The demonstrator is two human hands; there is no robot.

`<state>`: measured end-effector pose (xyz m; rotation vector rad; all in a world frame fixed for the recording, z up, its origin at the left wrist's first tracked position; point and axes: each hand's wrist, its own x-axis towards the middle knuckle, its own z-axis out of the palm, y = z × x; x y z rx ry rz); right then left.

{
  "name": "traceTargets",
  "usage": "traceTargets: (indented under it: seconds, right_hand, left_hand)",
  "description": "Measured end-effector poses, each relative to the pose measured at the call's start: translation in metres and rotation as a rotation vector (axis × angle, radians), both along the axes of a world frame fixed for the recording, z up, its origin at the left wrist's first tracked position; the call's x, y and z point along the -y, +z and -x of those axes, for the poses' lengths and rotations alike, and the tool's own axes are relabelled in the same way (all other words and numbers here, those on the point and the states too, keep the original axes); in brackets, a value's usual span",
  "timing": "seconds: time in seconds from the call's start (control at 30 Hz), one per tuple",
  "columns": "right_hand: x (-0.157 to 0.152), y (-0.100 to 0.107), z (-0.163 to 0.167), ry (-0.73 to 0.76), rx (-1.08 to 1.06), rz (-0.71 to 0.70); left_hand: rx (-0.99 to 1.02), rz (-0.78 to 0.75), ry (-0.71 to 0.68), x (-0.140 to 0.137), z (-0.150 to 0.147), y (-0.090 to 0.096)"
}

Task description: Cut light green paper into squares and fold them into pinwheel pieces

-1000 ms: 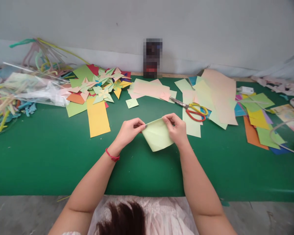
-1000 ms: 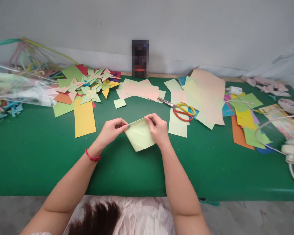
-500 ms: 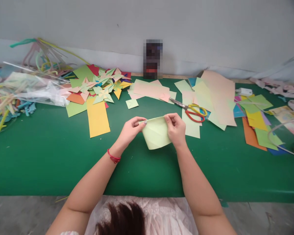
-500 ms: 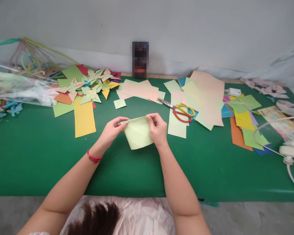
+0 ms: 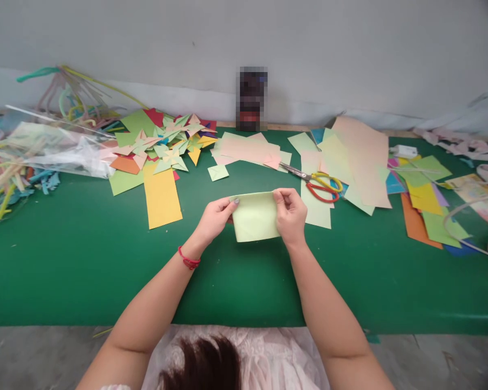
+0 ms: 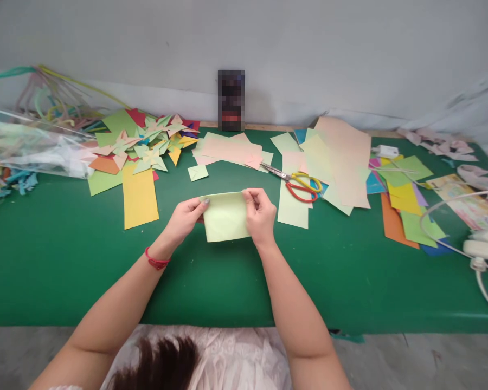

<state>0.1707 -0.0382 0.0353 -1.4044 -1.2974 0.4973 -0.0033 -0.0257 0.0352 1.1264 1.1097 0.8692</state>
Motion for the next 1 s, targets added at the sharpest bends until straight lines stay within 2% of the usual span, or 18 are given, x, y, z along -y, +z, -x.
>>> traceTargets:
  seconds: [0.1, 0.23, 0.33, 0.47, 0.53, 0.6, 0.73, 0.87, 1.0]
  right_hand:
    - [-0.002, -0.001, -0.002, -0.011, -0.009, 0.002]
    - [-0.005, -0.003, -0.007, 0.061, -0.058, 0.056]
    - [-0.004, -0.004, -0.006, 0.207, -0.026, 0.147]
    - [0.001, -0.003, 0.003, 0.501, 0.105, 0.241]
    - [0.004, -0.002, 0.007, 0.578, 0.143, 0.254]
    - [0.004, -0.002, 0.008, 0.578, 0.157, 0.255]
    - [0.000, -0.001, 0.000, 0.470, 0.143, 0.236]
    - [-0.003, 0.000, -0.010, 0.377, 0.100, 0.228]
    - [-0.004, -0.001, -0.014, 0.313, 0.072, 0.207]
  left_hand:
    - [-0.042, -0.014, 0.017, 0.001, -0.001, 0.000]
    - [-0.095, -0.063, -0.099, -0.001, 0.006, 0.006]
    - [-0.193, -0.139, -0.135, -0.004, 0.013, 0.011]
    - [-0.364, -0.202, -0.299, -0.004, 0.016, 0.012]
    - [-0.464, -0.244, -0.360, -0.003, 0.016, 0.011]
    - [-0.515, -0.262, -0.391, -0.003, 0.016, 0.010]
    - [-0.494, -0.248, -0.421, -0.004, 0.021, 0.012]
    - [-0.399, -0.107, -0.441, -0.007, 0.026, 0.013]
    - [-0.273, 0.005, -0.319, -0.008, 0.023, 0.009]
